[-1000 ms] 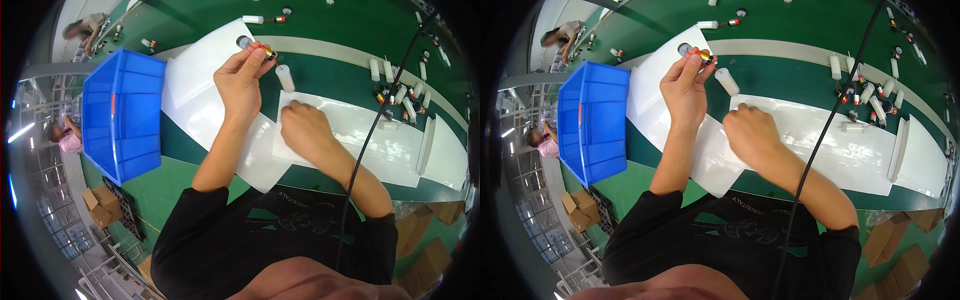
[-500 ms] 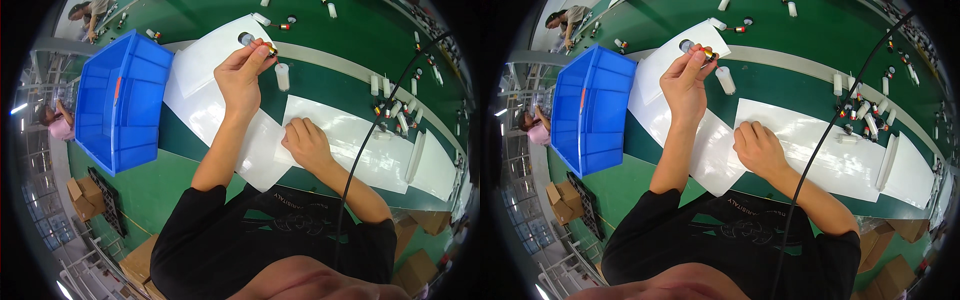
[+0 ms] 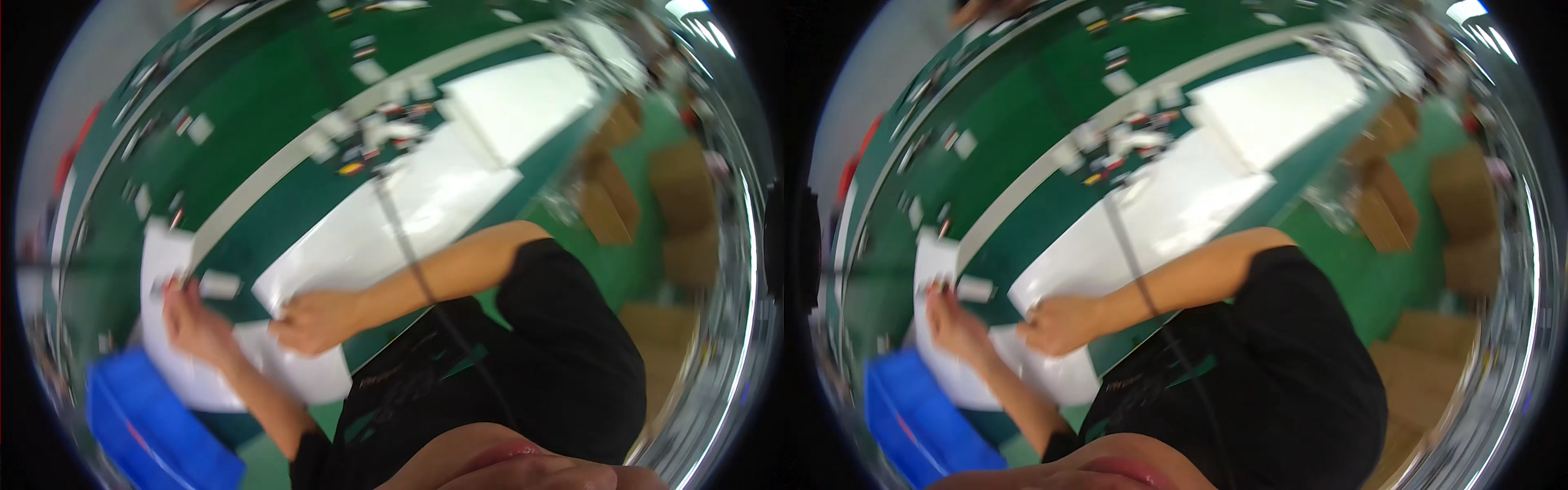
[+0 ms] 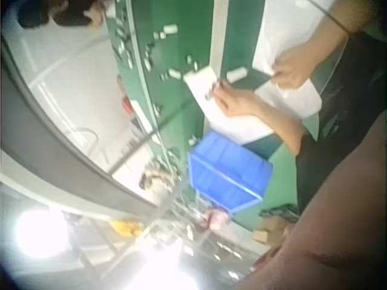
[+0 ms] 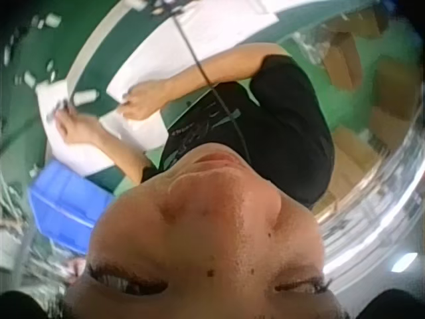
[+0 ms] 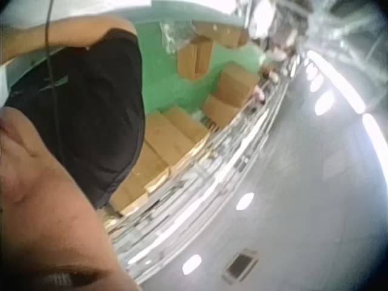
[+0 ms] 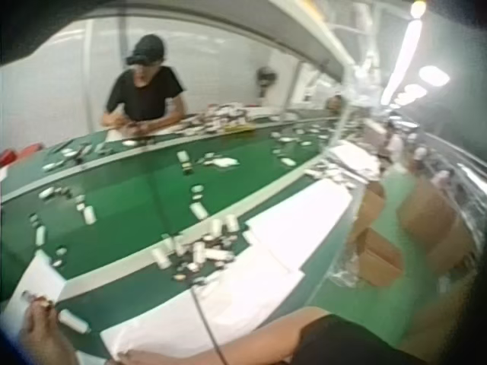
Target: Assembling small plastic and electronic parts by peeling labels and attaching them to small components on an assembly line.
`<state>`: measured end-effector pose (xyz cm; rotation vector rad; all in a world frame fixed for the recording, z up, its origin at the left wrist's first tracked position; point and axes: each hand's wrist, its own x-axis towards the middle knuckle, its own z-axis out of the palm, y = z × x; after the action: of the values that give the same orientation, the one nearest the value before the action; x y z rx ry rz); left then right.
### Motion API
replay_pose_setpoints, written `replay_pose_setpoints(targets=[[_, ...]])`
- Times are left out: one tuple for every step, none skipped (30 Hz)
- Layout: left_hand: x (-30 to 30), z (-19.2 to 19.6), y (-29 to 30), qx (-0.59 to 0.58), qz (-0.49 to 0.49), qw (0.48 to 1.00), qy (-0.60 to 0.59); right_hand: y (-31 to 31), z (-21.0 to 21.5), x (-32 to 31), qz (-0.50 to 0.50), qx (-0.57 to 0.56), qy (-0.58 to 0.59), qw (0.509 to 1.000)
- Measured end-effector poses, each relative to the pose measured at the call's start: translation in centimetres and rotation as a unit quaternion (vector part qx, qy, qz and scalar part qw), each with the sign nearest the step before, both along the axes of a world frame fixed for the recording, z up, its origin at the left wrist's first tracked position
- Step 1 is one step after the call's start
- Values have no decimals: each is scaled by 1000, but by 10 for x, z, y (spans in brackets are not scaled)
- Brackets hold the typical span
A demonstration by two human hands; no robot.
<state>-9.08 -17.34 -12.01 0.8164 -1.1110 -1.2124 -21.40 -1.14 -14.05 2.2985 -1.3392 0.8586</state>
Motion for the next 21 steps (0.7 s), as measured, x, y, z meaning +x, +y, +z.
replay_pose_setpoints(targets=[[-10, 14, 10, 10, 17, 999, -34, 5, -1, -7, 5, 0, 6, 1000], [-8, 15, 11, 7, 0, 1000, -11, 10, -1, -11, 19, -3, 5, 1000], [-13, 21, 12, 18, -2, 1000, -13, 10, 1, -15, 8, -12, -12, 1000], [-16, 28, 18, 25, 11, 999, -20, 11, 5, -19, 11, -27, -33, 999], [-14, 32, 21, 25, -4, 1000, -18, 8, 14, -19, 27, -46, -56, 997], [-13, 33, 23, 28, -16, 999, -17, 6, 24, -23, 27, -53, -118, 991], [-12, 32, 23, 29, -25, 999, -17, 2, 36, -26, 33, -62, -181, 981], [-12, 29, 23, 34, -42, 998, -17, -1, 45, -31, 42, -68, -243, 967], [-14, 26, 24, 41, -57, 997, -18, -4, 49, -38, 60, -56, -320, 944], [-18, 21, 26, 53, -80, 995, -19, -3, 52, -47, 47, -46, -357, 932], [-23, 22, 31, 79, -97, 992, -7, -5, 54, -55, 43, -31, -395, 917], [-28, 18, 31, 90, -126, 988, -5, -5, 55, -64, 39, -15, -432, 901], [-29, 11, 31, 102, -150, 983, -5, -8, 50, -70, 10, 12, -458, 889], [-25, 4, 30, 116, -165, 980, -5, -12, 52, -76, 16, 38, -483, 875], [-26, -5, 27, 132, -158, 979, -1, -17, 53, -84, 35, 1, -507, 861], [-27, -9, 27, 133, -171, 976, 6, -21, 55, -90, 23, -41, -486, 873], [-34, -1, 33, 161, -170, 972, 14, -19, 57, -96, -4, -51, -475, 878], [-35, -1, 36, 159, -203, 966, 23, -16, 56, -102, -14, -11, -498, 867], [-38, 5, 40, 179, -209, 961, 34, -12, 53, -100, -8, 53, -593, 804], [-36, 6, 40, 187, -239, 951, 63, -10, 60, -104, -17, 84, -575, 814], [-32, 4, 38, 212, -265, 934, 113, -11, 54, -102, -17, 99, -602, 792]])
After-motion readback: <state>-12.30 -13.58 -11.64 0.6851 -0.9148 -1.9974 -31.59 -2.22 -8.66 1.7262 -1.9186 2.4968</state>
